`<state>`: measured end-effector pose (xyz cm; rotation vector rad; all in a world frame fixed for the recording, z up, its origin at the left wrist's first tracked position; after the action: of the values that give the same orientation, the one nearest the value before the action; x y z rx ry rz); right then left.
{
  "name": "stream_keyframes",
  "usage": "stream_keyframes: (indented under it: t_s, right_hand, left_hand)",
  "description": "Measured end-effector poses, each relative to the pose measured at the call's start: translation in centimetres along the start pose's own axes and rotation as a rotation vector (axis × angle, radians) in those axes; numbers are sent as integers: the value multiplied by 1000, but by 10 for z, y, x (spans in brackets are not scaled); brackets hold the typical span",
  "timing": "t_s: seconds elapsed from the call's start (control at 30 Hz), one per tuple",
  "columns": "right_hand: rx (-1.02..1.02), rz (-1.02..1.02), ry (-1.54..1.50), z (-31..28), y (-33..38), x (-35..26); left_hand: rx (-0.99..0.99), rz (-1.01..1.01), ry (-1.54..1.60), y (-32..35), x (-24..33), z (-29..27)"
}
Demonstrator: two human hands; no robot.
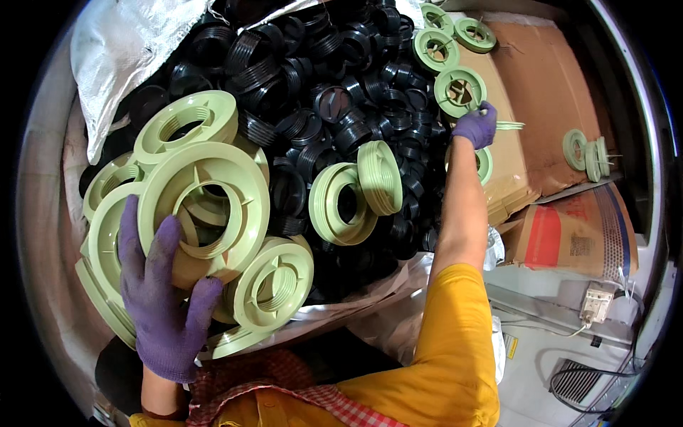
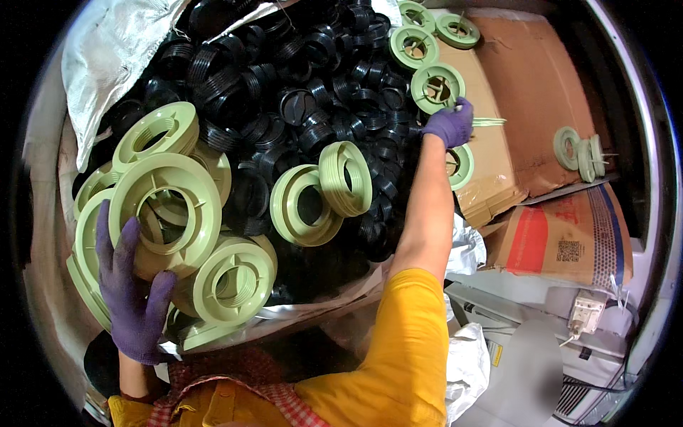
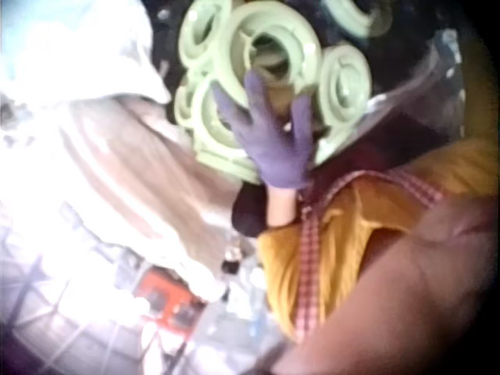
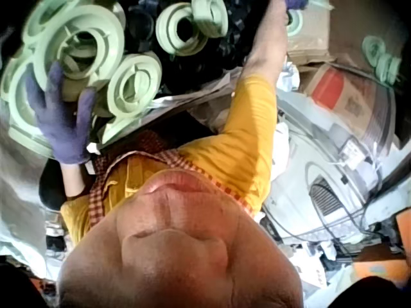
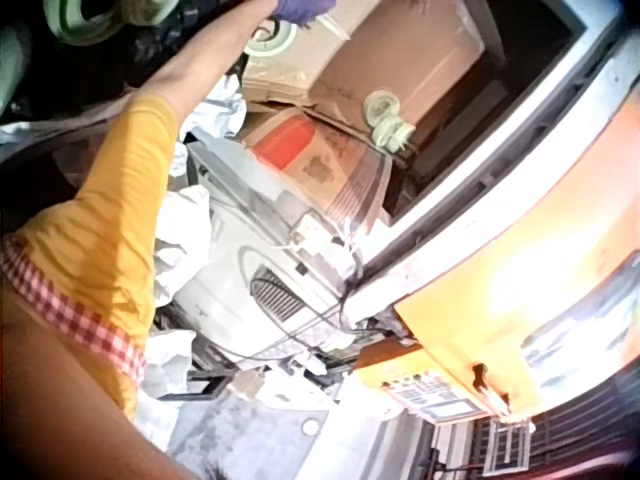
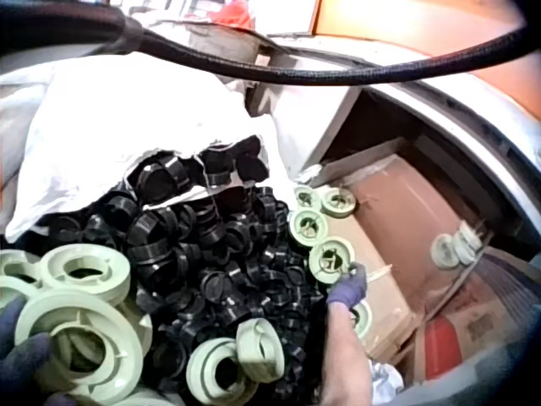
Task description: The person picks up green plastic components one at a time from a large white bag, holds them with both hands to move a smaller black part inside the component, and then places the components into another large white bag.
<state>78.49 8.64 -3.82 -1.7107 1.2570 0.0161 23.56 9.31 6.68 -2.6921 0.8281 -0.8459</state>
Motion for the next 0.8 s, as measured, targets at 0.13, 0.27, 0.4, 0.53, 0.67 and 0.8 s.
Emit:
stream_keyframes:
  t_s: [0.13, 0.27, 0.4, 0.53, 0.67, 0.8]
  right_hand:
    - [172, -69, -436, -8, -6, -8]
    - [-9, 64, -886, -30, 13, -27]
    - [-569, 537, -836, 1, 10, 4]
    - [-1098, 146, -498, 9, 56, -10]
    - [-985, -318, 34, 46, 66, -3]
    - [-977, -380, 323, 43, 78, -35]
  left_hand:
    - [-21, -40, -25, 3, -1, 3]
    - [-31, -59, -4, 5, -2, 4]
    - [-7, -40, -7, 2, 0, 3]
    - [-28, 14, -43, -2, 2, 4]
    - [-3, 12, -26, -1, 1, 5]
    - [23, 33, 20, 3, 1, -4]
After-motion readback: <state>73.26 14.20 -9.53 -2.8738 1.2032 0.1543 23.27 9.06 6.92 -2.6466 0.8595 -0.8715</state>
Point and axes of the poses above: each hand's wrist, its own y-axis away from the middle knuckle, its own z-axis out of the palm, x = y × z, the point moved 6 cm from there along -y, towards the middle knuckle, and after that the axes turned 10 degrees about x, right-handed, at the moved point
